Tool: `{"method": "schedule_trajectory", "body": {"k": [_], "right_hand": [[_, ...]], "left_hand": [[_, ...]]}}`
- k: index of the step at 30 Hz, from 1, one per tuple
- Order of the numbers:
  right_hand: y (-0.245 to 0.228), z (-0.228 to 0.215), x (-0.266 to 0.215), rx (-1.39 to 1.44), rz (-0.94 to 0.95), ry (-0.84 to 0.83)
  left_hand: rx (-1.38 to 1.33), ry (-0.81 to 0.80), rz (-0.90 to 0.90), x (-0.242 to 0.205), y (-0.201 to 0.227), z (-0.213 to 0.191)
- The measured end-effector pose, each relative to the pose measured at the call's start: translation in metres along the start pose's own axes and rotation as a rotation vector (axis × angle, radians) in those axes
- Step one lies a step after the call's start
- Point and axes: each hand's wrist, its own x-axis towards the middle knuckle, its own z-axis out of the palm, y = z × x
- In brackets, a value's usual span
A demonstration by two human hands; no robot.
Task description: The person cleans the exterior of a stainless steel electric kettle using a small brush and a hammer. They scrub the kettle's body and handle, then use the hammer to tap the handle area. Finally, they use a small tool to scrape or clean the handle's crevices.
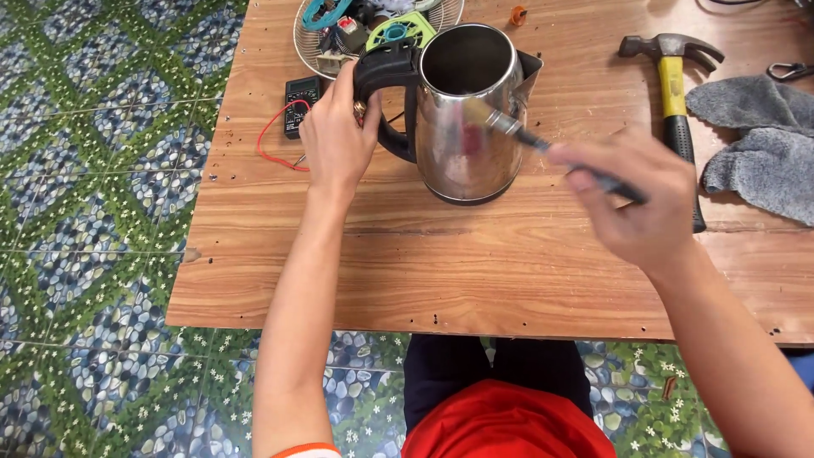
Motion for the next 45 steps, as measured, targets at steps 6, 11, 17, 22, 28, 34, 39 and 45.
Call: {"method": "schedule_trajectory", "body": {"k": [6,11,17,22,28,34,39,45], "right_hand": [[-0.009,0.000,0.019,-0.136,-0.057,-0.117],[-0.010,0.000,0.053,-0.200,0.051,-0.364],[-0.012,-0.021,0.093,0.157,0.135,0.189],[0.007,-0.002,0.140,0.196,0.118,0.022],[0.007,0.002,0.143,0.193,0.231,0.032],[0.002,-0.006,0.112,0.239,0.211,0.253],[-0.002,-0.019,0.057,0.134,0.183,0.165],[-0.008,-0.028,0.021,0.104,0.182,0.054]], "left_hand": [[-0.016,0.004,0.089,-0.001,-0.006,0.000],[-0.037,-0.092,0.152,0.010,0.002,-0.015],[-0.072,-0.066,0.226,0.011,0.003,-0.019],[-0.056,-0.093,0.205,0.012,0.005,-0.021],[-0.118,-0.079,0.191,0.011,0.005,-0.017],[-0.313,-0.106,0.106,0.015,0.014,-0.028],[-0.420,-0.070,0.054,0.009,0.015,-0.026],[-0.454,-0.006,0.052,-0.011,0.035,-0.050]]}}
